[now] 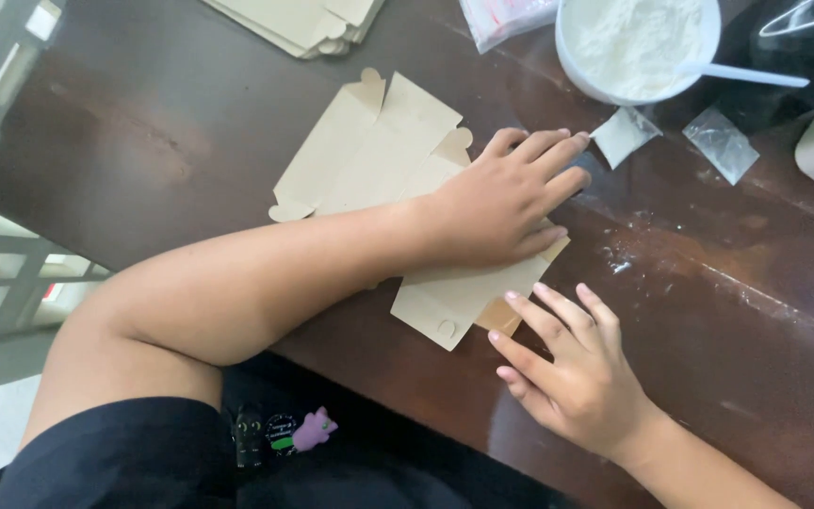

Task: The person assembles a flat cardboard box by folding the side flaps and pressing the edges to form a rectangular container. The person repeats the folding and pressing steps to secure the shape.

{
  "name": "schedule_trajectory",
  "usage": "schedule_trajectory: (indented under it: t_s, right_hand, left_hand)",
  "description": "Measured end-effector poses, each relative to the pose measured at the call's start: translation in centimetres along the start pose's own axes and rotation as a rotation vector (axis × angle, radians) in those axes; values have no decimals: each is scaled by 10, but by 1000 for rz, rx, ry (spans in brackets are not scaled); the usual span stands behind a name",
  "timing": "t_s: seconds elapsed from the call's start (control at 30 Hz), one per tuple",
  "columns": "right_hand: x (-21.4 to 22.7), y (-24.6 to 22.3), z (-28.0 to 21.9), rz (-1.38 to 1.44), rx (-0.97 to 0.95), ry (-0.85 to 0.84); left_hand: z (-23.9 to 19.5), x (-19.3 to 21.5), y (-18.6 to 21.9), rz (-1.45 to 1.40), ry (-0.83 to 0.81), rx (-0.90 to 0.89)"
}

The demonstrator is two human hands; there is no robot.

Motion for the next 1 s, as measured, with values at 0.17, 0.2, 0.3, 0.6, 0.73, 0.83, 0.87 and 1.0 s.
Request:
schedule_trajectory:
  t_s: [0.17, 0.2, 0.3, 0.6, 0.73, 0.83, 0.87, 1.0]
  right_hand:
    - [1, 0, 2, -35, 2, 19]
    - [2, -1, 3, -31, -3, 13]
    - [-2, -1, -2, -59, -34, -18]
    - [-18, 9, -15, -92, -44, -115]
    - [-16, 8, -14, -36, -37, -60]
    - [-17, 8, -19, -50, -2, 3]
    - [-16, 8, -19, -54, -4, 23]
    - [-14, 7, -16, -61, 0, 55]
  left_hand:
    - [1, -4, -1, 25, 16, -1]
    - [-1, -5, -1, 36, 28, 2]
    - [0, 2, 0, -24, -6, 17]
    - [-1, -11, -1, 57, 57, -7]
    - [-1, -10, -1, 50, 80, 2]
    - [-1, -9, 1, 59, 81, 13]
    - [0, -8, 1, 51, 61, 14]
    - [1, -4, -1, -26, 32, -20]
Point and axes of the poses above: each hand's wrist, its own z-axis towards the middle knuckle, its own x-axis out of the back of the hand, y = z × x, the point moved 1 cm from there along z, towards the middle knuckle, and after that the axes turned 7 degrees about y, right-handed, at the moved point
